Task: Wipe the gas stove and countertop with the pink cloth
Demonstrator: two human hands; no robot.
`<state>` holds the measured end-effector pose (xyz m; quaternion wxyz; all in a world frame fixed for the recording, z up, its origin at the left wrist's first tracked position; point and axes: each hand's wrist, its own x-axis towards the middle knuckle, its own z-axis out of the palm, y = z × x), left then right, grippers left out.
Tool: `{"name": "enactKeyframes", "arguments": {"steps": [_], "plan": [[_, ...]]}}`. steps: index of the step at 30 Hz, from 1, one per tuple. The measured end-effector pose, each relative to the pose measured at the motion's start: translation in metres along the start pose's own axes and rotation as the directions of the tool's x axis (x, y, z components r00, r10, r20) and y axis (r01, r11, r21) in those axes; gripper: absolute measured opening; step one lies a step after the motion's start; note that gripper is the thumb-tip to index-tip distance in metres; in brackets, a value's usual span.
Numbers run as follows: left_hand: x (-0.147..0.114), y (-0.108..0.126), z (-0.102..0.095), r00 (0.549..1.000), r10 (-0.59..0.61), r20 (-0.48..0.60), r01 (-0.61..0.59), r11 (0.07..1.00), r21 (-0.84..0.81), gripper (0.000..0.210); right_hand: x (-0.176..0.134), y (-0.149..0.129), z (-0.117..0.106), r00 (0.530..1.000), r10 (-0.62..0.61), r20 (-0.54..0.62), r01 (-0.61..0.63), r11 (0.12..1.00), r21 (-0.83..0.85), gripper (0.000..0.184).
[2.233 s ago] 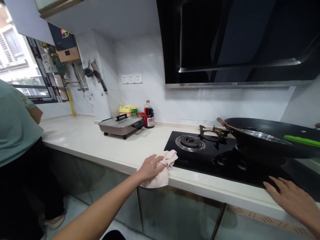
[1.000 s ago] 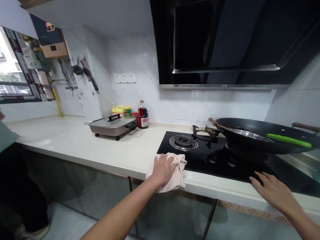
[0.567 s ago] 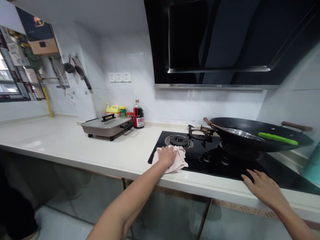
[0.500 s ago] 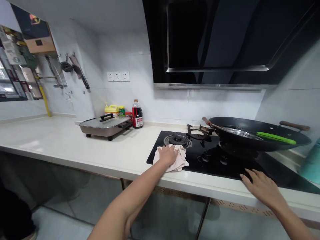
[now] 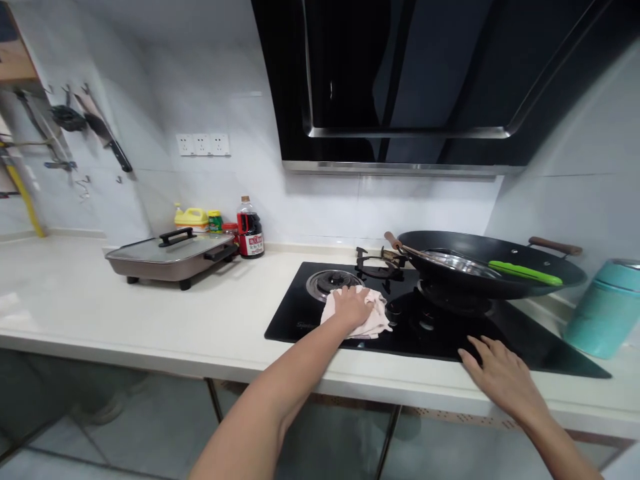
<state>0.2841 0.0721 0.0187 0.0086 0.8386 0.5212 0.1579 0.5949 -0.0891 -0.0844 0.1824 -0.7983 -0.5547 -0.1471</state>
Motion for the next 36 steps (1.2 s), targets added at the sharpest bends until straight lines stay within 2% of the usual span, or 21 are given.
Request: {"name": "enactKeyframes", "arguments": {"steps": [4, 7, 17, 24, 29, 31, 33, 36], "plan": [[0.016, 0.011, 0.002, 1.0, 0.005, 0.011, -0.005, 1.0, 0.013, 0.049, -0.001, -0.002, -0.005, 1.0, 0.001, 0.0, -0.001, 1.0, 0.012, 0.08], [0.013, 0.012, 0.002, 0.999, 0.027, 0.031, -0.027, 1.0, 0.014, 0.048, -0.001, -0.001, -0.005, 1.0, 0.004, -0.003, -0.004, 1.0, 0.014, 0.081], [-0.055, 0.011, -0.007, 0.983, 0.165, 0.075, -0.163, 0.986, -0.037, 0.054, 0.0, 0.006, 0.002, 0.999, -0.025, -0.03, 0.026, 0.999, 0.027, 0.076], [-0.1, 0.024, -0.007, 0.962, 0.272, -0.004, -0.272, 0.96, -0.062, 0.048, 0.005, 0.012, 0.009, 0.999, -0.027, -0.024, 0.028, 0.999, 0.036, 0.077], [-0.117, 0.03, -0.007, 0.928, 0.371, -0.019, -0.371, 0.923, -0.1, 0.047, 0.006, 0.015, 0.009, 0.997, -0.07, -0.025, 0.071, 0.996, 0.056, 0.073], [-0.12, 0.029, -0.012, 0.915, 0.403, 0.01, -0.398, 0.907, -0.14, 0.05, 0.006, 0.016, 0.008, 0.996, -0.088, -0.024, 0.09, 0.994, 0.067, 0.072], [-0.121, 0.022, -0.022, 0.899, 0.435, 0.053, -0.415, 0.884, -0.213, 0.063, 0.006, 0.016, 0.008, 0.996, -0.086, -0.021, 0.087, 0.993, 0.076, 0.073], [-0.126, -0.004, -0.04, 0.882, 0.465, 0.076, -0.422, 0.851, -0.312, 0.081, 0.006, 0.017, 0.008, 0.997, -0.067, -0.024, 0.068, 0.994, 0.09, 0.072]]}}
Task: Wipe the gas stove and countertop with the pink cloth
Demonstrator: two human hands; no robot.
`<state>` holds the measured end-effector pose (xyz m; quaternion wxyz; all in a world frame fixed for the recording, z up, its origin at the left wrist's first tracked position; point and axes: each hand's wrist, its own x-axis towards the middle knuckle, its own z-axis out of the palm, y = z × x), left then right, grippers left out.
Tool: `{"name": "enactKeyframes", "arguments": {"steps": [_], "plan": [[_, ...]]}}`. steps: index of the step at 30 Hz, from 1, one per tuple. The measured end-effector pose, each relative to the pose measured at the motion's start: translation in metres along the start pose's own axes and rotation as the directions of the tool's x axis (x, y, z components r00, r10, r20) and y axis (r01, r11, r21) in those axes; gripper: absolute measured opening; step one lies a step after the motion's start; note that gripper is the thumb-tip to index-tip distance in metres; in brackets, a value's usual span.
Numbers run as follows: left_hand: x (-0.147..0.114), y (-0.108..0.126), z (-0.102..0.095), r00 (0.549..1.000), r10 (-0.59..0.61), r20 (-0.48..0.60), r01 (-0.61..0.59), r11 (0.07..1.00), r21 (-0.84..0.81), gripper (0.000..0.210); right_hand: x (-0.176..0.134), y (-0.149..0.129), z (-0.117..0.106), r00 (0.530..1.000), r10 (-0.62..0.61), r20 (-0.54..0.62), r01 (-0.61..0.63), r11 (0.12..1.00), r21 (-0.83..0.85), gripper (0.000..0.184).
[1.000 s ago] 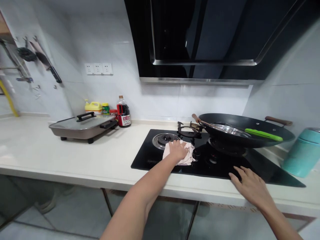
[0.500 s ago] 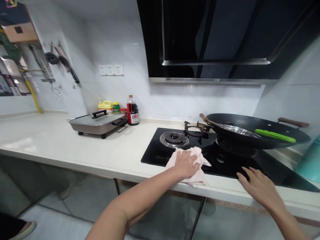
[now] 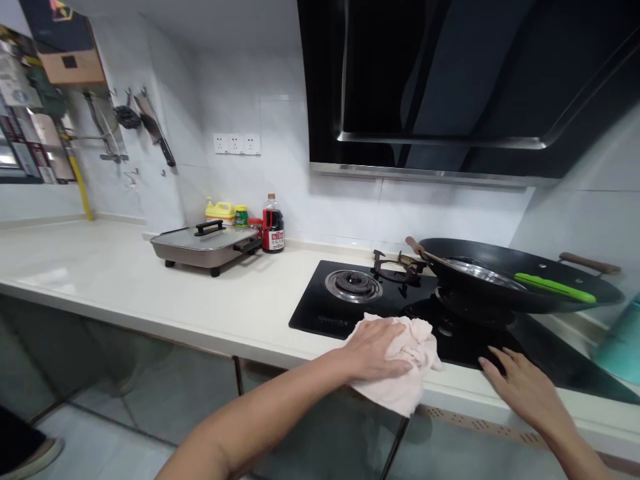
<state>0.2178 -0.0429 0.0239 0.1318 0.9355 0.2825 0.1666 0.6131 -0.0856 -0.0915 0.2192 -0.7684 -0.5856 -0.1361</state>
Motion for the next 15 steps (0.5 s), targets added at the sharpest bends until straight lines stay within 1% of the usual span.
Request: {"name": "enactKeyframes", "arguments": {"steps": [2, 4, 6, 7, 9, 11, 12, 13, 14, 15], "plan": [[-0.022, -0.021, -0.014, 0.998, -0.023, -0.064, 0.022, 1.0, -0.021, 0.075, 0.0, 0.001, -0.001, 1.0, -0.004, -0.017, 0.004, 1.0, 0.014, 0.07], [-0.049, -0.051, -0.025, 0.979, -0.086, -0.183, 0.086, 0.996, -0.01, 0.064, 0.0, -0.001, -0.006, 0.997, 0.009, -0.076, -0.007, 1.0, 0.02, 0.07], [-0.08, -0.086, -0.033, 0.931, -0.191, -0.311, 0.206, 0.978, 0.018, 0.055, 0.001, -0.014, -0.015, 0.984, 0.026, -0.178, -0.022, 0.999, 0.025, 0.07], [-0.094, -0.103, -0.037, 0.899, -0.24, -0.365, 0.271, 0.962, 0.034, 0.051, 0.0, -0.026, -0.022, 0.974, 0.016, -0.226, -0.008, 0.999, 0.038, 0.07], [-0.116, -0.132, -0.044, 0.823, -0.316, -0.473, 0.387, 0.92, 0.058, 0.043, -0.002, -0.063, -0.035, 0.961, -0.061, -0.271, 0.088, 0.992, 0.09, 0.067], [-0.128, -0.149, -0.049, 0.755, -0.38, -0.535, 0.47, 0.882, 0.036, 0.039, -0.006, -0.117, -0.047, 0.955, -0.19, -0.228, 0.23, 0.959, 0.167, 0.063], [-0.13, -0.152, -0.05, 0.733, -0.409, -0.543, 0.498, 0.867, 0.019, 0.038, -0.009, -0.148, -0.051, 0.956, -0.244, -0.162, 0.274, 0.942, 0.196, 0.061], [-0.13, -0.152, -0.051, 0.723, -0.436, -0.535, 0.52, 0.854, 0.008, 0.038, -0.012, -0.181, -0.055, 0.955, -0.289, -0.061, 0.295, 0.929, 0.224, 0.06], [-0.128, -0.149, -0.051, 0.724, -0.457, -0.517, 0.537, 0.843, 0.008, 0.038, -0.015, -0.212, -0.057, 0.941, -0.333, 0.059, 0.31, 0.918, 0.25, 0.06], [-0.125, -0.146, -0.05, 0.73, -0.471, -0.495, 0.552, 0.833, 0.021, 0.038, -0.017, -0.242, -0.058, 0.917, -0.363, 0.166, 0.316, 0.913, 0.257, 0.061]]}}
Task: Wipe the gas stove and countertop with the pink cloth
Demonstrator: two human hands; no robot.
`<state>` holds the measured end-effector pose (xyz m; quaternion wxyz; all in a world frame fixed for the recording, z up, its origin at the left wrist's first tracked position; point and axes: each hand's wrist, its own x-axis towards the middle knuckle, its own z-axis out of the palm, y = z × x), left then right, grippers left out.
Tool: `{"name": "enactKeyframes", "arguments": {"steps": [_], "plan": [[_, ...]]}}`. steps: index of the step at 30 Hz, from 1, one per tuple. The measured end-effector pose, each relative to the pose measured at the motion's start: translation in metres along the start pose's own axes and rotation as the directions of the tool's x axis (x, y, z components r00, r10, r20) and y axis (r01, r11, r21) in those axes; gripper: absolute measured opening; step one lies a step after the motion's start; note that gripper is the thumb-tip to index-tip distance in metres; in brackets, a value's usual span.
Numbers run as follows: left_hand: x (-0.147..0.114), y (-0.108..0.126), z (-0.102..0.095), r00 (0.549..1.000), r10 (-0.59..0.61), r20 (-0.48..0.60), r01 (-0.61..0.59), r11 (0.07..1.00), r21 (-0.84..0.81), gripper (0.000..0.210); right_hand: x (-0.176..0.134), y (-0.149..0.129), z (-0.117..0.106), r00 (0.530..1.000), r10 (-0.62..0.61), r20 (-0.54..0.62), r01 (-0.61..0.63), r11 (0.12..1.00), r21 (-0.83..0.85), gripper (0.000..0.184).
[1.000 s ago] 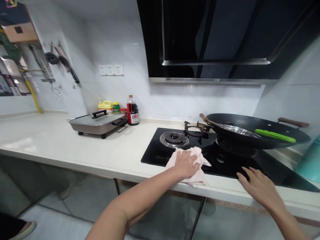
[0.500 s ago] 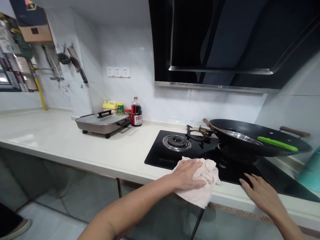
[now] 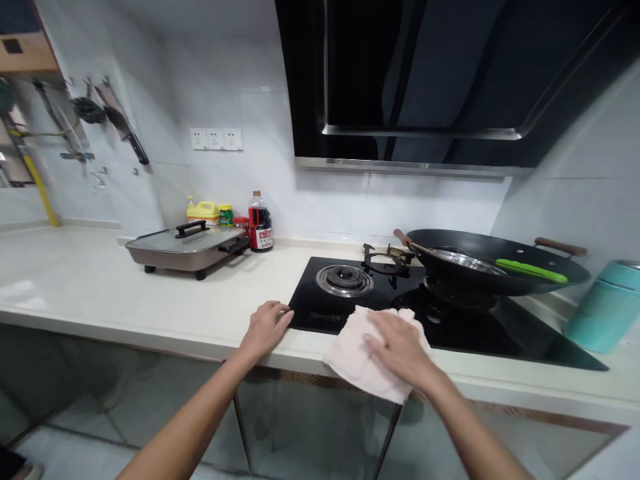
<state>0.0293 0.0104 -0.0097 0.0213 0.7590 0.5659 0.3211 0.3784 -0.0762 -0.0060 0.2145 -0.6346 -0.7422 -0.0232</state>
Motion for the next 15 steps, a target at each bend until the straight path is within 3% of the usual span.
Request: {"name": "enactKeyframes", "arguments": {"steps": [3, 6, 9, 15], "plan": [[-0.002, 0.012, 0.0, 0.999, 0.0, 0.047, -0.003, 0.997, 0.072, 0.037, 0.023, -0.065, 0.015, 0.996, -0.036, 0.087, 0.041, 0.998, -0.051, 0.07], [-0.004, 0.015, -0.001, 0.999, 0.0, 0.051, -0.005, 0.996, 0.09, 0.038, 0.039, -0.09, 0.022, 0.989, -0.135, 0.062, 0.139, 0.988, -0.066, 0.057], [-0.003, 0.011, -0.002, 0.998, -0.007, 0.057, 0.001, 0.996, 0.094, 0.039, 0.046, -0.076, 0.021, 0.982, -0.183, 0.041, 0.183, 0.983, -0.017, 0.047], [-0.001, 0.007, -0.002, 0.997, -0.007, 0.079, 0.0, 0.996, 0.091, 0.042, 0.02, 0.0, 0.003, 0.999, -0.042, -0.029, 0.041, 0.998, -0.044, 0.046]]}}
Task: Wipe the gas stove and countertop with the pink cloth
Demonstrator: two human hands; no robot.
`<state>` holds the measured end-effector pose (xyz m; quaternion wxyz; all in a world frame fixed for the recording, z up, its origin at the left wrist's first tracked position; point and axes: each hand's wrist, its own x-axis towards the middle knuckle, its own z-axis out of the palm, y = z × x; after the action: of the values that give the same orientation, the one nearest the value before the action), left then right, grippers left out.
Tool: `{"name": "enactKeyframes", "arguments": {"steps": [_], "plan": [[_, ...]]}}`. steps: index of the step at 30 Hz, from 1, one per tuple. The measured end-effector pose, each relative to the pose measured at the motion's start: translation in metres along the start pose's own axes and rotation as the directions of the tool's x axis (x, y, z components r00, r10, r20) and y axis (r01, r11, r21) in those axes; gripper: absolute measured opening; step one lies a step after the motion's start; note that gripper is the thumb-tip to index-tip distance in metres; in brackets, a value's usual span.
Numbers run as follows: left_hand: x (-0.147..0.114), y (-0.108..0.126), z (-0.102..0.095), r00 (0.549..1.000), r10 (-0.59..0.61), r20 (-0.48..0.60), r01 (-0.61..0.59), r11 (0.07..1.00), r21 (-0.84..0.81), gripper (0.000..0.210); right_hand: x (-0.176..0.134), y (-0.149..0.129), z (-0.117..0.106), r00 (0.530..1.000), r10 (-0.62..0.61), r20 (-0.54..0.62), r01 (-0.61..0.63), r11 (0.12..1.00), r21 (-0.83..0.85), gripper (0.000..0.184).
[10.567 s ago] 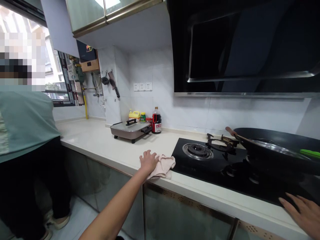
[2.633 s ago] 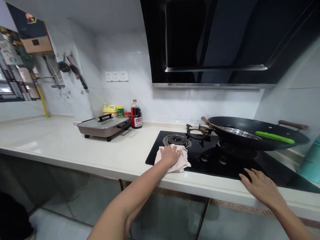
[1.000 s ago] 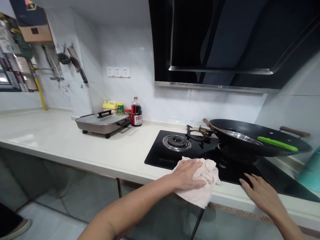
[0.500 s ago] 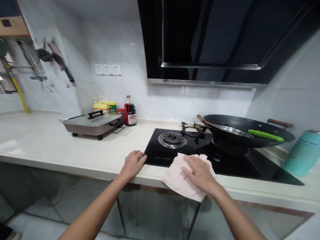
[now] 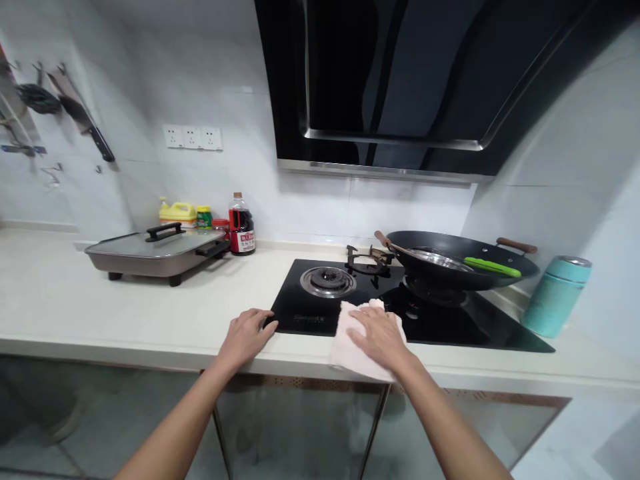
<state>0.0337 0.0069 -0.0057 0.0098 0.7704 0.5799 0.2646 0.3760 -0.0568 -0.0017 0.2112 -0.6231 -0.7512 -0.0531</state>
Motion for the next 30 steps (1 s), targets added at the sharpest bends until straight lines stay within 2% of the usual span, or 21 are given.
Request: {"name": "enactKeyframes", "arguments": {"steps": [4, 8, 12, 15, 18, 21, 26, 30], "plan": [[0.0, -0.001, 0.001, 1.0, 0.008, 0.001, -0.008, 1.0, 0.004, 0.043, -0.034, 0.045, -0.011, 0.997, 0.004, -0.075, -0.007, 0.999, -0.048, 0.043], [0.0, 0.0, 0.0, 1.0, 0.01, 0.002, -0.01, 1.0, 0.018, 0.044, -0.058, 0.099, -0.024, 0.981, 0.138, -0.134, -0.156, 0.979, -0.131, 0.045], [-0.001, 0.001, 0.0, 1.0, 0.006, 0.012, -0.006, 1.0, 0.023, 0.045, -0.063, 0.158, -0.035, 0.953, 0.276, -0.121, -0.295, 0.938, -0.181, 0.049], [-0.002, 0.001, 0.001, 1.0, 0.013, 0.0, -0.013, 1.0, 0.02, 0.042, -0.058, 0.189, -0.041, 0.922, 0.377, -0.085, -0.386, 0.888, -0.249, 0.052], [-0.003, -0.001, 0.003, 0.999, 0.034, -0.022, -0.033, 0.999, 0.02, 0.042, -0.045, 0.206, -0.043, 0.897, 0.436, -0.077, -0.436, 0.843, -0.315, 0.053], [-0.003, -0.001, 0.004, 0.998, 0.04, -0.047, -0.039, 0.999, 0.014, 0.04, -0.027, 0.214, -0.041, 0.893, 0.441, -0.084, -0.44, 0.822, -0.362, 0.053], [-0.003, 0.0, 0.005, 0.998, 0.035, -0.056, -0.035, 0.999, 0.005, 0.038, 0.006, 0.221, -0.033, 0.917, 0.39, -0.087, -0.394, 0.842, -0.368, 0.05], [-0.002, 0.002, 0.004, 0.998, 0.017, -0.057, -0.017, 1.0, 0.01, 0.036, 0.021, 0.219, -0.029, 0.934, 0.35, -0.076, -0.355, 0.876, -0.327, 0.051]]}}
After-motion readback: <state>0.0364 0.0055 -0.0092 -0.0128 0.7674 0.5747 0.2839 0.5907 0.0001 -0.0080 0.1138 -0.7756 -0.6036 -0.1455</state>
